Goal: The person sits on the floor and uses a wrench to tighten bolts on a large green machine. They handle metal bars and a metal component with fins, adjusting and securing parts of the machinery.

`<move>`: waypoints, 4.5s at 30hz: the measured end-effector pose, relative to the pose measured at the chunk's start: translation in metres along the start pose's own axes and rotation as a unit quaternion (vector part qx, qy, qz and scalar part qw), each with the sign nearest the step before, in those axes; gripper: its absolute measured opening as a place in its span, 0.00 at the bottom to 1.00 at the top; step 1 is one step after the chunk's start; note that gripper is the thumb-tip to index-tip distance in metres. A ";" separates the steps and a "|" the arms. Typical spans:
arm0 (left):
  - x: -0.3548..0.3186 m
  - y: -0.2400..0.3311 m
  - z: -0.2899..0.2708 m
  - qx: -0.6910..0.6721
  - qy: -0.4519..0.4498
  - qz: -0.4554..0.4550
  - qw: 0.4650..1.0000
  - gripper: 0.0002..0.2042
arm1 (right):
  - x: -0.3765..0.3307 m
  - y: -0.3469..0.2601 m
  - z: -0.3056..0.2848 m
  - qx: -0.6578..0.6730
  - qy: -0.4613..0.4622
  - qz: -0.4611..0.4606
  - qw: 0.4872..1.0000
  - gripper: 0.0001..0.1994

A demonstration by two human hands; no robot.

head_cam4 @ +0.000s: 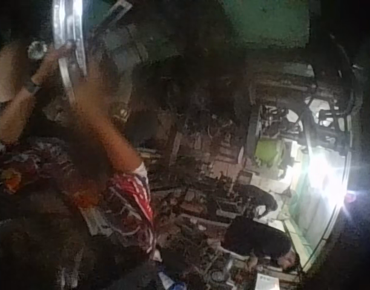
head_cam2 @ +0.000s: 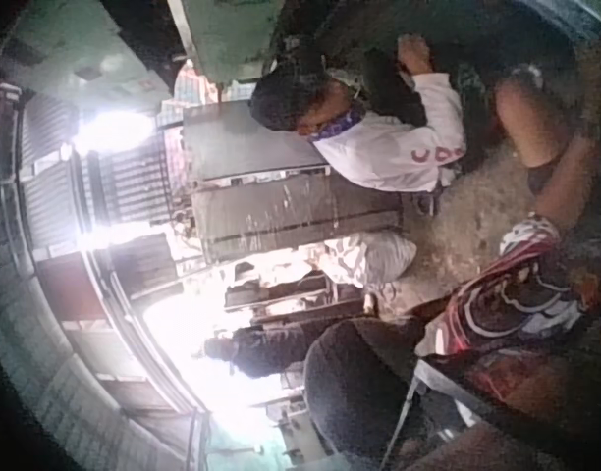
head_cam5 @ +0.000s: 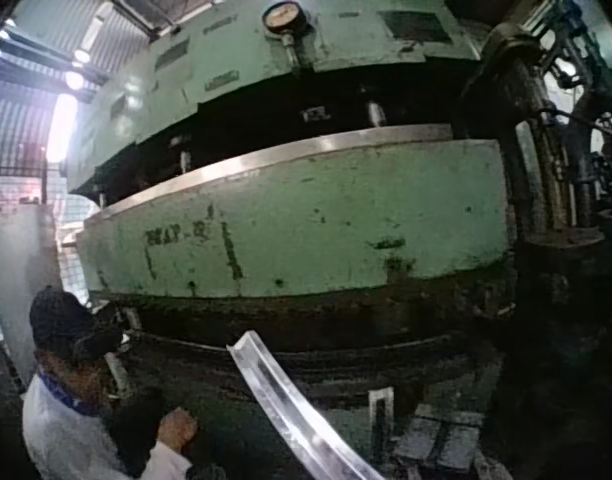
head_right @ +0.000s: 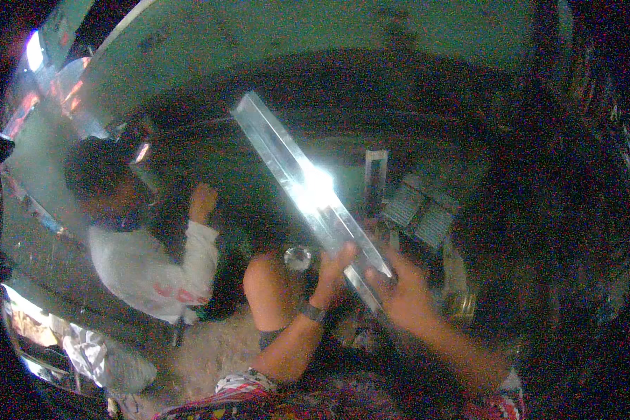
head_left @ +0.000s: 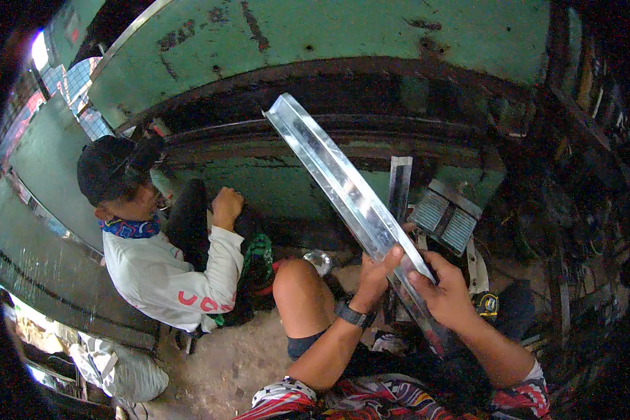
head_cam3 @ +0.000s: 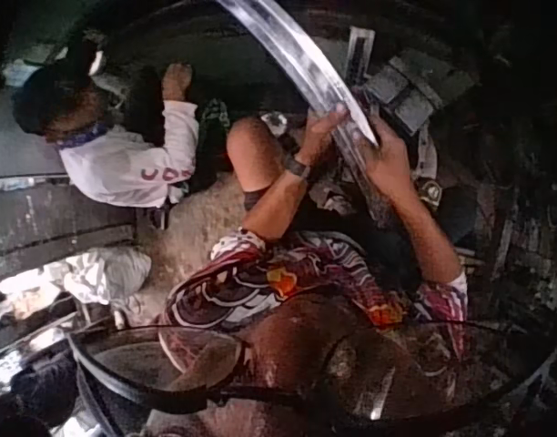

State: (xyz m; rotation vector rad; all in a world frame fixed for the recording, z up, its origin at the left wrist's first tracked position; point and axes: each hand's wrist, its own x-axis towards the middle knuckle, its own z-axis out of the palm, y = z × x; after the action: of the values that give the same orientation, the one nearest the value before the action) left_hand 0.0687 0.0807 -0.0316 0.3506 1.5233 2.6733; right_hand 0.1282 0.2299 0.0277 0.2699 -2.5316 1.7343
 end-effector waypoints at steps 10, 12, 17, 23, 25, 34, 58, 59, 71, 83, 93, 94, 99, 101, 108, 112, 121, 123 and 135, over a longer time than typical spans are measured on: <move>-0.006 0.120 -0.011 -0.085 0.104 -0.055 0.989 0.18 | -0.017 -0.073 0.057 -0.129 0.059 -0.057 0.988 0.21; -0.015 0.128 -0.009 -0.067 0.143 -0.038 0.987 0.18 | -0.017 -0.088 0.062 -0.083 0.032 -0.048 0.995 0.21; -0.001 0.131 -0.022 -0.095 0.127 -0.058 0.986 0.22 | -0.006 -0.086 0.059 -0.113 0.024 -0.076 0.990 0.21; 0.036 0.123 -0.064 -0.076 0.113 -0.042 0.990 0.24 | 0.117 -0.088 -0.007 -0.137 0.098 -0.070 0.983 0.20; 0.044 0.118 -0.068 -0.126 0.084 -0.026 0.988 0.23 | 0.169 -0.063 -0.018 -0.211 0.075 -0.058 0.973 0.18; 0.022 0.100 -0.039 -0.164 0.088 -0.058 0.981 0.22 | 0.272 0.149 0.006 -0.467 -0.252 -0.165 0.831 0.15; 0.044 0.078 -0.051 -0.208 0.147 -0.023 0.967 0.29 | 0.174 -0.145 -0.078 -0.754 0.016 -0.234 0.614 0.10; 0.047 0.074 -0.047 -0.226 0.132 -0.016 0.965 0.28 | 0.162 -0.148 -0.095 -0.750 0.055 -0.246 0.611 0.12; 0.058 0.072 -0.046 -0.186 0.156 -0.002 0.970 0.26 | 0.095 -0.121 -0.077 -0.604 0.242 -0.168 0.741 0.15; 0.076 0.063 -0.053 -0.051 0.313 0.061 0.946 0.36 | 0.018 -0.081 0.015 -0.541 0.068 -0.201 0.814 0.17; 0.069 0.058 -0.059 -0.041 0.235 0.111 0.965 0.12 | 0.003 -0.074 0.038 -0.467 -0.044 -0.209 0.858 0.21; 0.066 0.058 -0.060 -0.036 0.230 0.116 0.966 0.10 | 0.002 -0.076 0.037 -0.461 -0.054 -0.210 0.860 0.21; 0.059 0.063 -0.060 -0.107 0.193 0.068 0.973 0.09 | -0.005 -0.069 0.038 -0.452 -0.080 -0.205 0.864 0.23; 0.055 0.072 -0.048 -0.176 0.181 0.030 0.967 0.11 | -0.010 -0.072 0.037 -0.449 -0.083 -0.198 0.867 0.25; 0.045 0.086 -0.058 -0.295 0.111 -0.033 0.948 0.20 | -0.008 -0.111 0.035 -0.296 -0.106 0.065 0.947 0.53; 0.039 0.098 -0.046 -0.304 0.094 -0.032 0.947 0.22 | -0.022 -0.069 0.050 -0.362 -0.045 -0.060 0.929 0.55; 0.018 0.163 -0.001 -0.097 0.052 0.059 0.992 0.15 | -0.031 -0.113 -0.003 -0.209 -0.069 -0.048 0.974 0.58; 0.015 0.184 0.015 -0.094 0.037 0.067 0.993 0.16 | -0.012 -0.141 -0.044 -0.142 0.044 -0.117 0.982 0.50; 0.075 0.266 0.210 0.144 -0.168 0.325 0.920 0.19 | 0.036 -0.272 -0.163 -0.078 0.332 -0.280 0.898 0.43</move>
State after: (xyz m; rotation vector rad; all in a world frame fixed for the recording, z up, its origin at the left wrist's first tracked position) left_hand 0.0606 0.1321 0.3117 1.4812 1.9284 2.5601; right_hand 0.1332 0.2816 0.3426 0.2932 -1.8352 1.1335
